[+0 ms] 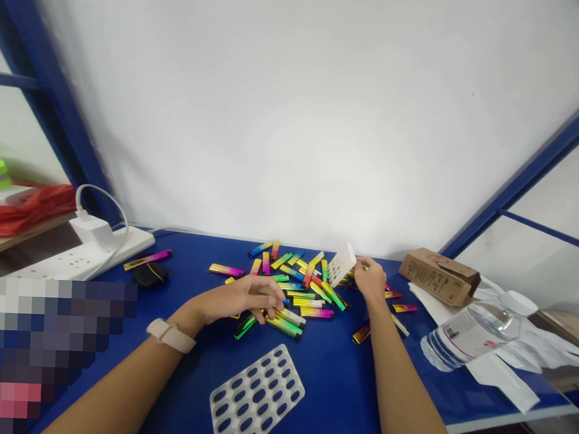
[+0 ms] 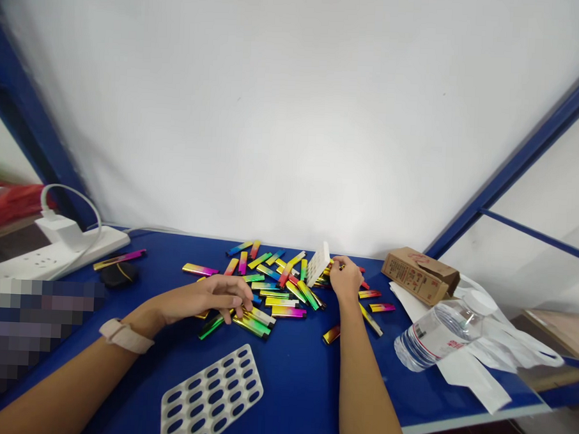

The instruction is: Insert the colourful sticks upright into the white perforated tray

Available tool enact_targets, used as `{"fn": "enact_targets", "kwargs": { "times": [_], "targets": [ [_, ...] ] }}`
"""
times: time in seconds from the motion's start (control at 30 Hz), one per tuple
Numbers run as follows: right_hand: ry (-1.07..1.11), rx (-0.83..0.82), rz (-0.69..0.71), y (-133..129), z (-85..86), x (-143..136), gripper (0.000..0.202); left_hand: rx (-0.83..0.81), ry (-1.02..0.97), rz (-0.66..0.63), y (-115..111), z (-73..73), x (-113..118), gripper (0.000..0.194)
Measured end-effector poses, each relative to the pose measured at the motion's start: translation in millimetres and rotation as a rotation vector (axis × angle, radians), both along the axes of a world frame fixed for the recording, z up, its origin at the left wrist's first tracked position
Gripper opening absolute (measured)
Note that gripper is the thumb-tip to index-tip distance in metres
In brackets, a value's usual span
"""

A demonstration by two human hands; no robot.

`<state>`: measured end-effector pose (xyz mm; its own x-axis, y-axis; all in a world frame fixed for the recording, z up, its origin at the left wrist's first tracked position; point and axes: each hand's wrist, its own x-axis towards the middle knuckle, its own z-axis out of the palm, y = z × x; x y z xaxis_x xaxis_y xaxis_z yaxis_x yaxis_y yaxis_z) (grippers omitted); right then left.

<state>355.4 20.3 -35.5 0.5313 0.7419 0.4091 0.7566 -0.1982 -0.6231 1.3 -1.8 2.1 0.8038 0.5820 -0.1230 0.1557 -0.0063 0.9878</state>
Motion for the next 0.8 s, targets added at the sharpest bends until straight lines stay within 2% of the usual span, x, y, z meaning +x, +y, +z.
{"fn": "enact_targets", "kwargs": {
  "times": [0.23, 0.5, 0.63, 0.73, 0.8],
  "targets": [
    [-0.115, 0.0, 0.074, -5.3, 3.4, -11.9, 0.028, -0.005, 0.0, -0.002, 0.0, 0.2, 0.0, 0.034],
    [-0.153, 0.005, -0.002, -9.6, 10.0, -6.4, 0.029, -0.005, -0.018, -0.012, 0.8, -1.2, -1.0, 0.031],
    [-0.176, 0.002, 0.058, -10.1, 12.1, -11.6, 0.028, -0.01, -0.02, -0.015, 0.8, -1.1, -0.7, 0.031],
    [-0.228, -0.082, 0.112, -10.4, 13.9, -15.2, 0.03, -0.012, -0.021, -0.015, 1.7, -1.8, -0.5, 0.031],
    [-0.238, -0.168, 0.093, -10.4, 15.5, -14.5, 0.032, -0.012, -0.023, -0.016, 2.3, -2.5, -0.7, 0.031]
  ]
}}
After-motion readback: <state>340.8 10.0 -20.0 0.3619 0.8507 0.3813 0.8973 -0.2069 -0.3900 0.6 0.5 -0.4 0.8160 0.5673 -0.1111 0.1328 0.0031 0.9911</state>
